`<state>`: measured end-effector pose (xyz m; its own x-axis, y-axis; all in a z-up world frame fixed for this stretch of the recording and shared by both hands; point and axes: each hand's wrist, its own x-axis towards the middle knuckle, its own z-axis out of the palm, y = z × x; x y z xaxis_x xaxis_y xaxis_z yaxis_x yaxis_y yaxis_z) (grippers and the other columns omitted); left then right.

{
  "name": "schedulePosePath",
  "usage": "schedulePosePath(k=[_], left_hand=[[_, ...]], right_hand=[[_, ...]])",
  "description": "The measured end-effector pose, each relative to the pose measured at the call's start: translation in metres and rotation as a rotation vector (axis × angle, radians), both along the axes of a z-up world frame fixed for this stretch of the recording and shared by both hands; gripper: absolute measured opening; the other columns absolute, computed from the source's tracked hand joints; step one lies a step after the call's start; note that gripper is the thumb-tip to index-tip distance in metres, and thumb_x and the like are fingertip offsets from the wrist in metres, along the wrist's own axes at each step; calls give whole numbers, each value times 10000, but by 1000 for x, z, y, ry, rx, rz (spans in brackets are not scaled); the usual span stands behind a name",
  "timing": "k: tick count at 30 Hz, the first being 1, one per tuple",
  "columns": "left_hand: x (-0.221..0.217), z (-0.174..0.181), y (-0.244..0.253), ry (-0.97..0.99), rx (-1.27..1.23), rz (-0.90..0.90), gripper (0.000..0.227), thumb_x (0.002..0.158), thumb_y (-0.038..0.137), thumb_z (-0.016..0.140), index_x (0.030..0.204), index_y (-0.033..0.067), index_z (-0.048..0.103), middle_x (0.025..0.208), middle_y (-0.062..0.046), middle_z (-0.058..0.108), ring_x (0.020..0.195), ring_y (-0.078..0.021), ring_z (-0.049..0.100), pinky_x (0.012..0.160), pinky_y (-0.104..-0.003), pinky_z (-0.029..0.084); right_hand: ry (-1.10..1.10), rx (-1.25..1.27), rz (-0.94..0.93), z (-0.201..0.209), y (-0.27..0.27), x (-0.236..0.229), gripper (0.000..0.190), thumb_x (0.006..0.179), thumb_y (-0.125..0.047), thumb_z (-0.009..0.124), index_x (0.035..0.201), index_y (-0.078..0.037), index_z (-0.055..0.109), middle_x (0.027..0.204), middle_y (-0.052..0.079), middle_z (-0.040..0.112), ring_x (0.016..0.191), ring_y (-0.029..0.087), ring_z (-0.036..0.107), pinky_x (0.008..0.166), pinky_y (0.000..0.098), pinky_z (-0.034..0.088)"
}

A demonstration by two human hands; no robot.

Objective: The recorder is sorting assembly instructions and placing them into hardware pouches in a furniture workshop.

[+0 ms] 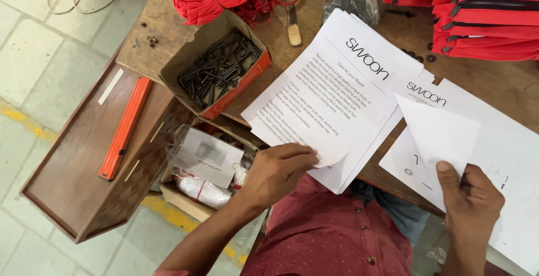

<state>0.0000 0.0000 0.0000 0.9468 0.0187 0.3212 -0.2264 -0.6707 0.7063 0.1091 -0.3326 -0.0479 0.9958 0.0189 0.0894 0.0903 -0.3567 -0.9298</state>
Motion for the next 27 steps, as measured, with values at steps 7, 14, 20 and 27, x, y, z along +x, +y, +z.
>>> schedulePosePath(k=[7,14,20,27], left_hand=[[-10,-13,-1,-209,86,40,222,806,-70,716,949,99,730,1050,-56,750,1135,-230,707,1133,-494,501],[-27,-49,-10,-250,142,-37,292,853,-88,747,916,195,715,1036,68,743,1202,-143,620,1246,-514,372],[-31,-57,-18,-263,248,94,414,841,-136,707,973,242,813,1251,-17,658,1253,-224,594,1241,-456,450],[-21,-56,-16,-432,59,197,156,843,97,832,786,188,719,1226,-76,642,1188,-241,582,1132,-476,392]], right_hand=[[-250,66,-58,-4,-19,-1,145,1150,-29,665,1071,93,658,899,51,625,716,64,441,636,202,324],[-614,-401,366,86,58,4,335,908,76,530,1210,25,665,1211,169,708,1256,335,668,1253,529,417],[-637,-514,833,44,104,12,582,750,136,589,1278,-94,667,1306,90,693,1259,264,619,1165,531,393],[-536,-453,918,44,109,3,533,764,3,672,1288,-93,664,1294,88,690,1253,263,624,1160,513,399]])
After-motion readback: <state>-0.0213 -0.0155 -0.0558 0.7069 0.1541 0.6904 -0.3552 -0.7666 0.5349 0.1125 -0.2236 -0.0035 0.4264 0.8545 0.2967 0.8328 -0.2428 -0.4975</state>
